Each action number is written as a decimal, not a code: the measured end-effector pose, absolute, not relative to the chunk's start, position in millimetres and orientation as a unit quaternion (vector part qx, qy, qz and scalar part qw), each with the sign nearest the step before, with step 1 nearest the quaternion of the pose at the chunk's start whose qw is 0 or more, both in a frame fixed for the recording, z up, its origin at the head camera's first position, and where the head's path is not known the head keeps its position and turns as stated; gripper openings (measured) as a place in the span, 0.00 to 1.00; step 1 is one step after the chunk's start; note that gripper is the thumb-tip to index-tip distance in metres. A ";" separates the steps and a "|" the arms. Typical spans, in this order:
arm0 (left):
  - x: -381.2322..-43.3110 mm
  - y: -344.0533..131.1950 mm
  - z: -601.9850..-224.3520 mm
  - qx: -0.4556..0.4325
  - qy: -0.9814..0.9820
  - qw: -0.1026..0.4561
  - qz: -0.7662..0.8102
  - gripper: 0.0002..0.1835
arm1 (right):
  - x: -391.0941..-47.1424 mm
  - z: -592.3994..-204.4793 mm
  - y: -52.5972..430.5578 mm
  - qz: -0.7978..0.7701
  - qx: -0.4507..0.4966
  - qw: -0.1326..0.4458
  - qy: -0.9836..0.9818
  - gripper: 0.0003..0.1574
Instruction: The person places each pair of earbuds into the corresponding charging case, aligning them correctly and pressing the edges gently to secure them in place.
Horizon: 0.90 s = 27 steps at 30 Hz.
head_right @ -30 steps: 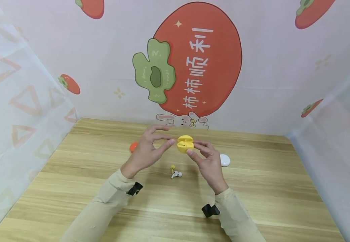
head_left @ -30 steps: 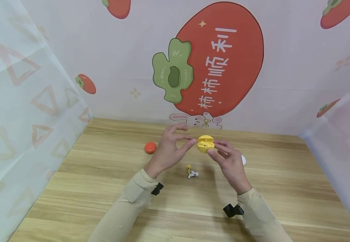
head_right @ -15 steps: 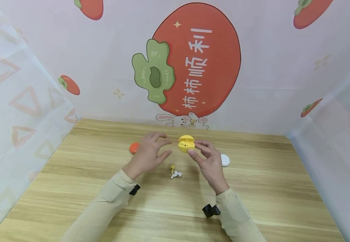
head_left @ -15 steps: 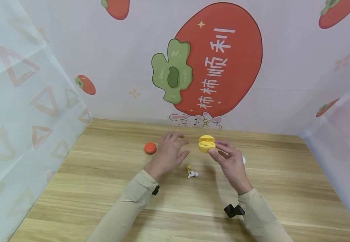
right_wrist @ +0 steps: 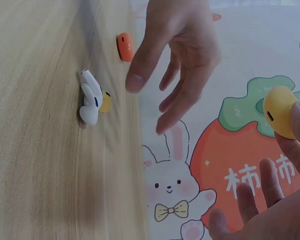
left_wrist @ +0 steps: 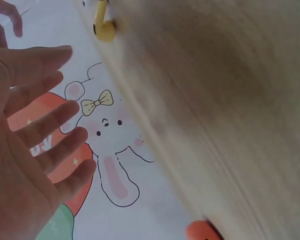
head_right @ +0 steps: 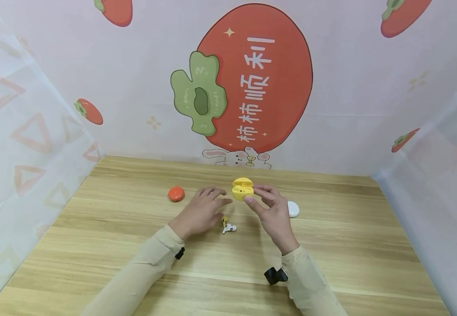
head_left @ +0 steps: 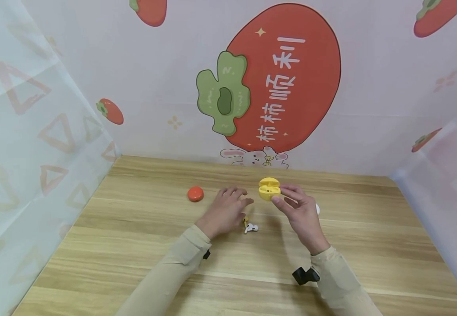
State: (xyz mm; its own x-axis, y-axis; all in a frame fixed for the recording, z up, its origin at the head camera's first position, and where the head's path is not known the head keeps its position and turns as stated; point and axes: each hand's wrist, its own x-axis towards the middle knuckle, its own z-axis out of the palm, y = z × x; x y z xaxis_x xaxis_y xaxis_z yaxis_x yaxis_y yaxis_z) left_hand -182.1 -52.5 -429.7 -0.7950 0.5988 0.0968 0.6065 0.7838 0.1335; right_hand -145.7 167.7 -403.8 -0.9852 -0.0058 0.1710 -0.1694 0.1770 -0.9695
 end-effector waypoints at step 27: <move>-184.9 -44.2 -443.5 -0.332 -0.937 -0.065 -0.082 0.09 | -145.2 -403.9 167.1 0.638 0.051 0.057 -0.766 0.22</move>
